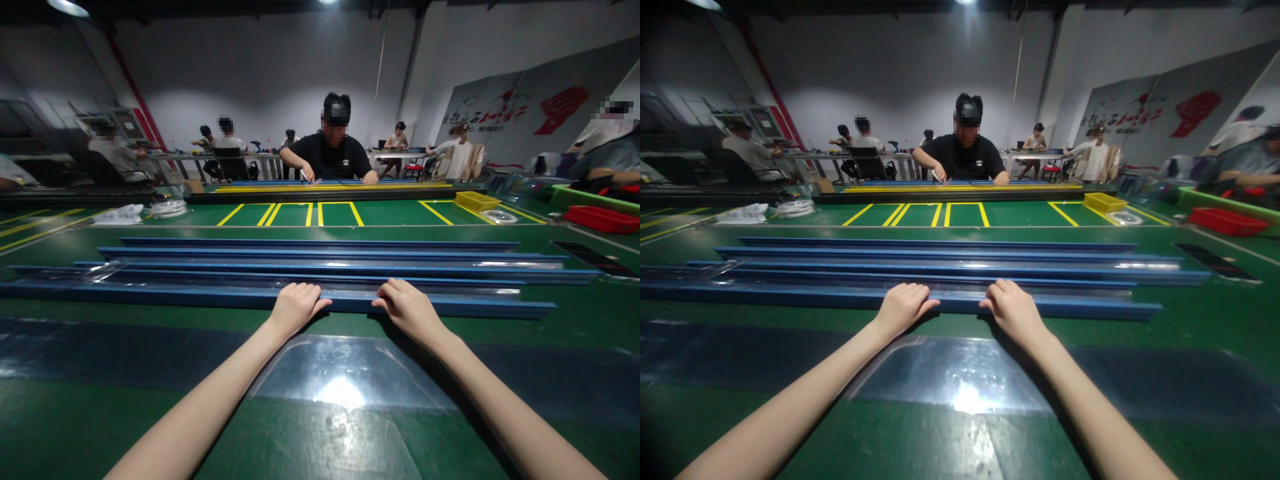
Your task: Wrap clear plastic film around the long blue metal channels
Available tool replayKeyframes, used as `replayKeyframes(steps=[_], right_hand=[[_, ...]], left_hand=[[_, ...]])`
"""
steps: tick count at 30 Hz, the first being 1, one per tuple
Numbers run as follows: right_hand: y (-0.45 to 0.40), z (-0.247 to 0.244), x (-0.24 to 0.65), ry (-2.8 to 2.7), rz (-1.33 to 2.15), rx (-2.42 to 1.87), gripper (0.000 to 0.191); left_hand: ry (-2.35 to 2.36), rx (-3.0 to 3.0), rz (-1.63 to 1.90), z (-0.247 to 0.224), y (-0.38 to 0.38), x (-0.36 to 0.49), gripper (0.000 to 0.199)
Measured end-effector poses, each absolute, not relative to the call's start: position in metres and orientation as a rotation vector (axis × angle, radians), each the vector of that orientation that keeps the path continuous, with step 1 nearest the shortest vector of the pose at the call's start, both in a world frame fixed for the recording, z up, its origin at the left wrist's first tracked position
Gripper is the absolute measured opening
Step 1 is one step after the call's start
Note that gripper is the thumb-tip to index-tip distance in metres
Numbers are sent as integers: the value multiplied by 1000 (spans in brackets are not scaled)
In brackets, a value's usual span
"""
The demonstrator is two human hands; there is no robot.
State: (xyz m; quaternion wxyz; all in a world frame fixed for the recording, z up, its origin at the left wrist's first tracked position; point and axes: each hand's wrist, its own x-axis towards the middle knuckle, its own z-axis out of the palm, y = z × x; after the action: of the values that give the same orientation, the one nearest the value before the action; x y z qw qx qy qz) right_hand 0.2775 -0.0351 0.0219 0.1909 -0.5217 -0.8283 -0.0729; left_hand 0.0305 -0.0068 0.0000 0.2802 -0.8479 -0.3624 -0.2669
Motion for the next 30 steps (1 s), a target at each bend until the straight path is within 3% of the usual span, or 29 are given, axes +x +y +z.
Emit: replayKeyframes(steps=[30], right_hand=[[-35,19,278,-2317,-188,-1464,23]], left_hand=[[-945,-2282,-714,1,-7,31,37]])
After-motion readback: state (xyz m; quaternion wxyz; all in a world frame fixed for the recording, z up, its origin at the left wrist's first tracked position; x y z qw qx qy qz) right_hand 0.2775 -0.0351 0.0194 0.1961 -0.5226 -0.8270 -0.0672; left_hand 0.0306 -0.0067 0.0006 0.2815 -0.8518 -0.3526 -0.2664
